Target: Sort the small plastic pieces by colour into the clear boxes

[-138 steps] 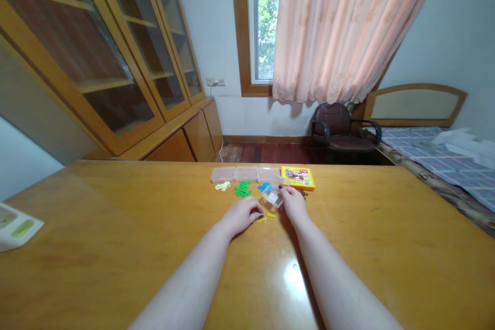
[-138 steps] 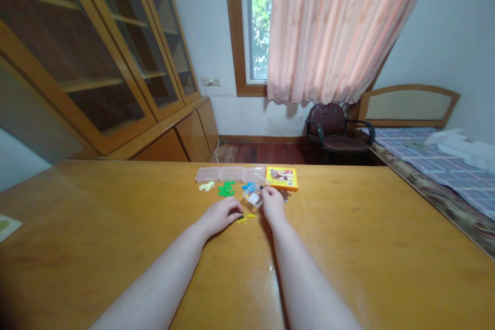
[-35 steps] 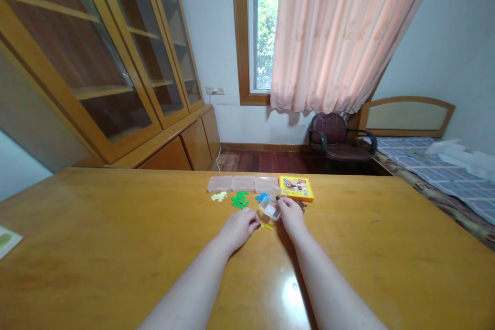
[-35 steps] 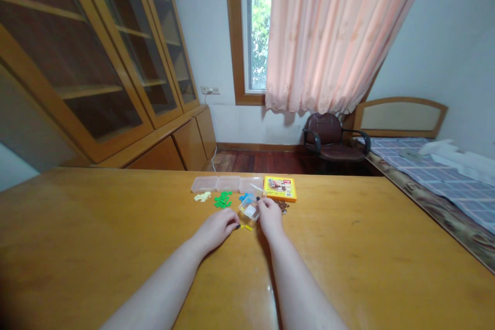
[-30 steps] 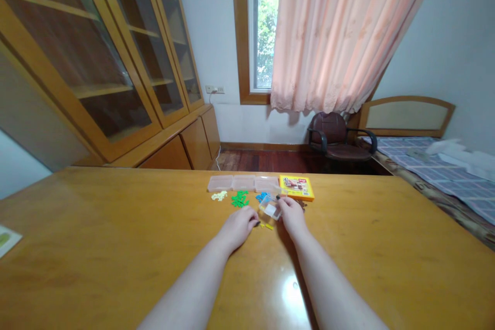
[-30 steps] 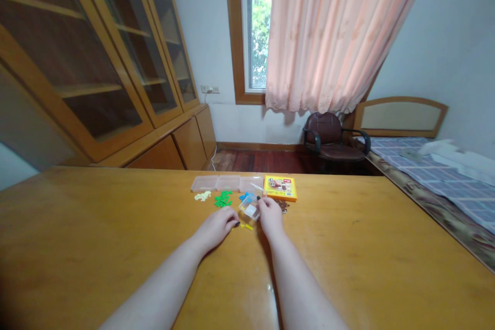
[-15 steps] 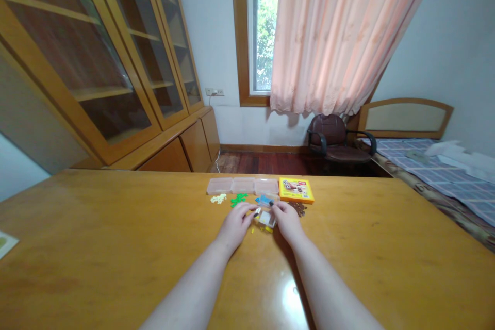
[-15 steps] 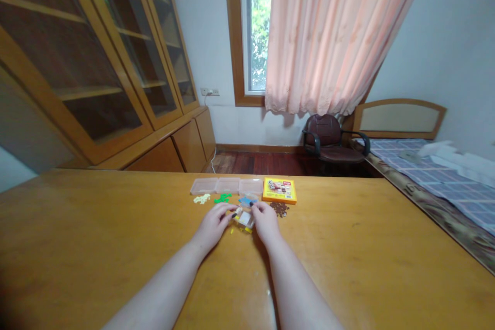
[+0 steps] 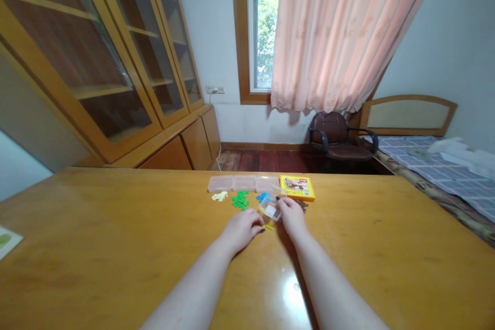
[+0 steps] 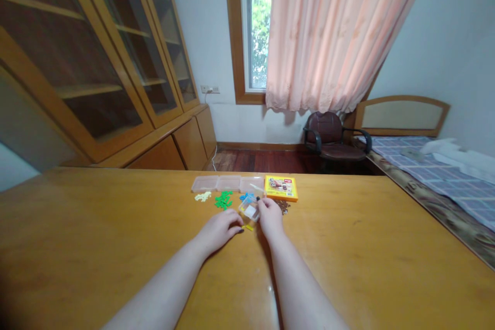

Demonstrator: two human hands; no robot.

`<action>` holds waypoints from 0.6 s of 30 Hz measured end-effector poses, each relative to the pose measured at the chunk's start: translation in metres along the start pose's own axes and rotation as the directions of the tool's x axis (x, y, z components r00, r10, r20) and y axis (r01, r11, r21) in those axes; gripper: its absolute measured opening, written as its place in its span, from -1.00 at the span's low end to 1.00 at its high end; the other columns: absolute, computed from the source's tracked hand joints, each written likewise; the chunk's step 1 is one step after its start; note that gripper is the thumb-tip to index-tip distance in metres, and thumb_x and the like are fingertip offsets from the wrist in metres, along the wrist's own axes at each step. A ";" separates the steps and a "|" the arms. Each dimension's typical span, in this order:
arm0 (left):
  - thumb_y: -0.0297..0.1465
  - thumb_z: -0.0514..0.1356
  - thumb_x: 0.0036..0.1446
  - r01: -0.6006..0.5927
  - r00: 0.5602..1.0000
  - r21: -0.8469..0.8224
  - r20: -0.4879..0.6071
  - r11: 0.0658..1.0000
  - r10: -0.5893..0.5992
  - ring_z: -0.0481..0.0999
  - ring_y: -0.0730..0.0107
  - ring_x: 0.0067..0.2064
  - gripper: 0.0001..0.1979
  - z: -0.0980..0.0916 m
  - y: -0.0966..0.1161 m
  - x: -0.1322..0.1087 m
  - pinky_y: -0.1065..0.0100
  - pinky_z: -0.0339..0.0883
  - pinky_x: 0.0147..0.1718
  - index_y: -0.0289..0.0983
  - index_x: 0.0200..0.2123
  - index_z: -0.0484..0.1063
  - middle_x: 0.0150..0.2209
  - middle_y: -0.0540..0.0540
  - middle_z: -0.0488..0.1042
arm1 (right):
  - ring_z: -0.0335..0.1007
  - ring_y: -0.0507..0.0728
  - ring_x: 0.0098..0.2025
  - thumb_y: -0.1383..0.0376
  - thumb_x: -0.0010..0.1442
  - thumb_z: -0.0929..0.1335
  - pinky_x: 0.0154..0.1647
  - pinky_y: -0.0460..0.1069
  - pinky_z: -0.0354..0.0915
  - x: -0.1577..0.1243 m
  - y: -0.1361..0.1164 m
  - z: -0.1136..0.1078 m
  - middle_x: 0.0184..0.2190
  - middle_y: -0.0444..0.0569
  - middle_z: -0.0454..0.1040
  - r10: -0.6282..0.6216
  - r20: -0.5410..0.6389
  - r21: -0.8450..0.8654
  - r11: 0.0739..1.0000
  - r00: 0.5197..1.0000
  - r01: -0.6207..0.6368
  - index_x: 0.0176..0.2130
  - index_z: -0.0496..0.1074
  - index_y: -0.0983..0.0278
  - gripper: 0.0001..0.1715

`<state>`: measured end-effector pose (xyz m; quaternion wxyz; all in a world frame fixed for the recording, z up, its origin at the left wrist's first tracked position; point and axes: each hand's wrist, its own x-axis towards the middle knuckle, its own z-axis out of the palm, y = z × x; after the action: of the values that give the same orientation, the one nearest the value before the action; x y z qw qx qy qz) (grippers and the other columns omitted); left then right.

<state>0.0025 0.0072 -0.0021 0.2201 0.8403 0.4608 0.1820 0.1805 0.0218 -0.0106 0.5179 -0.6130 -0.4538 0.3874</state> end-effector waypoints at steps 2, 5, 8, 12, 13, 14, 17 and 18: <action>-0.39 0.16 0.07 0.015 1.000 0.015 -0.003 1.000 -0.015 0.43 0.35 -0.23 -0.91 0.001 0.001 0.001 0.36 0.27 -0.20 -0.21 -0.35 0.46 -0.27 -0.04 0.47 | 0.25 0.08 -0.52 0.09 -0.05 0.29 -0.46 -0.07 0.15 0.000 0.001 0.000 -0.60 -0.08 0.40 -0.003 0.005 0.002 1.000 1.000 0.003 -0.56 0.40 0.30 -0.68; -0.40 0.13 0.08 0.033 0.999 0.029 -0.002 0.999 -0.033 0.43 0.35 -0.24 -0.90 0.001 0.001 0.002 0.35 0.27 -0.21 -0.21 -0.36 0.46 -0.29 -0.05 0.47 | 0.26 0.08 -0.53 0.10 -0.04 0.29 -0.47 -0.07 0.15 0.001 0.003 0.001 -0.60 -0.08 0.41 -0.009 0.011 0.013 1.000 1.000 0.009 -0.53 0.42 0.30 -0.68; -0.42 0.11 0.09 0.033 0.999 0.043 0.007 0.999 -0.034 0.43 0.34 -0.24 -0.89 0.000 0.001 0.001 0.35 0.27 -0.21 -0.21 -0.36 0.45 -0.29 -0.05 0.47 | 0.25 0.08 -0.55 0.12 -0.04 0.28 -0.49 -0.07 0.14 0.001 0.004 0.001 -0.61 -0.08 0.41 -0.004 0.011 0.010 1.000 1.000 0.004 -0.54 0.41 0.30 -0.70; -0.45 0.12 0.08 0.018 1.000 0.032 -0.020 0.999 -0.018 0.42 0.35 -0.24 -0.90 -0.003 0.000 0.001 0.35 0.27 -0.21 -0.22 -0.38 0.45 -0.30 -0.04 0.46 | 0.24 0.08 -0.55 0.14 -0.04 0.27 -0.50 -0.07 0.14 0.000 0.003 0.001 -0.62 -0.08 0.40 0.000 0.014 0.010 1.000 1.000 0.000 -0.56 0.38 0.28 -0.72; -0.45 0.12 0.08 0.018 0.999 0.019 -0.044 1.000 -0.017 0.42 0.36 -0.24 -0.90 -0.004 0.000 0.001 0.35 0.27 -0.21 -0.22 -0.38 0.44 -0.31 -0.04 0.46 | 0.24 0.08 -0.55 0.14 -0.05 0.27 -0.50 -0.07 0.14 0.000 0.003 0.001 -0.62 -0.08 0.40 0.003 0.013 0.008 1.000 1.000 -0.003 -0.56 0.38 0.28 -0.73; -0.44 0.11 0.09 0.019 0.997 0.000 -0.080 1.000 -0.018 0.42 0.36 -0.24 -0.90 -0.005 -0.001 0.002 0.35 0.28 -0.21 -0.23 -0.38 0.44 -0.31 -0.04 0.45 | 0.25 0.08 -0.54 0.14 -0.05 0.26 -0.50 -0.07 0.14 0.000 0.003 0.001 -0.61 -0.08 0.41 0.005 0.013 0.003 1.000 1.000 -0.005 -0.56 0.38 0.28 -0.73; -0.42 0.07 0.14 0.012 0.964 -0.077 -0.264 0.997 -0.033 0.41 0.37 -0.20 -0.87 -0.008 -0.004 0.002 0.34 0.28 -0.17 -0.24 -0.35 0.42 -0.29 -0.05 0.44 | 0.27 0.09 -0.51 0.13 -0.05 0.27 -0.47 -0.08 0.14 -0.002 0.002 0.003 -0.59 -0.08 0.41 -0.006 0.021 -0.030 1.000 1.000 0.007 -0.55 0.40 0.29 -0.72; -0.41 0.06 0.16 0.005 0.943 -0.100 -0.330 0.995 -0.038 0.40 0.37 -0.19 -0.86 -0.009 -0.005 0.002 0.34 0.28 -0.15 -0.25 -0.34 0.42 -0.29 -0.06 0.44 | 0.27 0.09 -0.49 0.13 -0.05 0.27 -0.46 -0.08 0.14 -0.002 0.002 0.004 -0.58 -0.08 0.42 -0.023 0.043 -0.046 0.999 0.999 0.025 -0.55 0.41 0.29 -0.71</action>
<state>-0.0041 0.0131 0.0027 0.1823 0.7809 0.4909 0.3405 0.1764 0.0205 -0.0135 0.4983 -0.6111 -0.4808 0.3836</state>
